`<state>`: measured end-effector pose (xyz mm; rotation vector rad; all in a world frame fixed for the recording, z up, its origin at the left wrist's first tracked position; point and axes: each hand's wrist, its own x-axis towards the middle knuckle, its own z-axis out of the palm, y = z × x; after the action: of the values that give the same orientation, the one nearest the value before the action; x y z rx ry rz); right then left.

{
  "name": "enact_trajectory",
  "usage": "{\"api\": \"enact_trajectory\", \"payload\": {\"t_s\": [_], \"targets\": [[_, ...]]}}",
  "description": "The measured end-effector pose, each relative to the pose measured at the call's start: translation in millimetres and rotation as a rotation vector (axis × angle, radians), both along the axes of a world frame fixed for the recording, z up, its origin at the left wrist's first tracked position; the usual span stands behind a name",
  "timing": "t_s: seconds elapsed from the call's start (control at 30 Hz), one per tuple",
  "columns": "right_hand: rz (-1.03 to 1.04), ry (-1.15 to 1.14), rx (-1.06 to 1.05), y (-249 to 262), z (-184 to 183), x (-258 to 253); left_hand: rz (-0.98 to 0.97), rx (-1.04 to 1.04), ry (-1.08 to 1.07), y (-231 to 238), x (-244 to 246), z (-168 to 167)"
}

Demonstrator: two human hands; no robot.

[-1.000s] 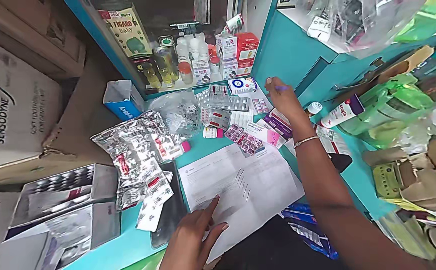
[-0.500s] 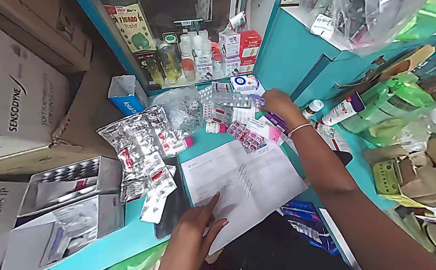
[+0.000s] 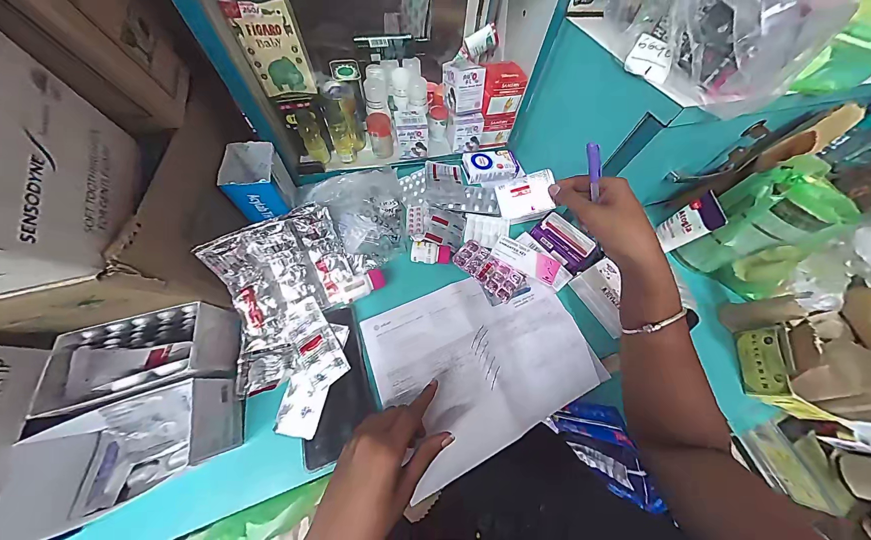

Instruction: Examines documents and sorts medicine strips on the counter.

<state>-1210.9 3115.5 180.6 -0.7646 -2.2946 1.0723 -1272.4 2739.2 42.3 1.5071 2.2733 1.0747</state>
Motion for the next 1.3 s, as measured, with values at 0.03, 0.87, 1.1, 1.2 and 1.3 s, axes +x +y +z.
{"api": "enact_trajectory", "payload": {"t_s": [0.03, 0.87, 1.1, 1.2, 1.3], "targets": [[-0.004, 0.001, 0.005, -6, 1, 3, 0.000, -0.004, 0.008, 0, 0, 0], [-0.035, -0.678, 0.349, -28, -47, 2, 0.056, -0.053, 0.023, -4, 5, 1], [0.005, -0.575, 0.452, -30, -32, -17, 0.036, -0.040, 0.018, 4, 7, 3], [0.259, -0.755, 0.406, 6, -46, -59, 0.032, -0.035, 0.028, 5, 8, 3], [0.327, -0.900, 0.421, 19, -49, -80, 0.052, -0.029, 0.028, 2, 8, 1]]}}
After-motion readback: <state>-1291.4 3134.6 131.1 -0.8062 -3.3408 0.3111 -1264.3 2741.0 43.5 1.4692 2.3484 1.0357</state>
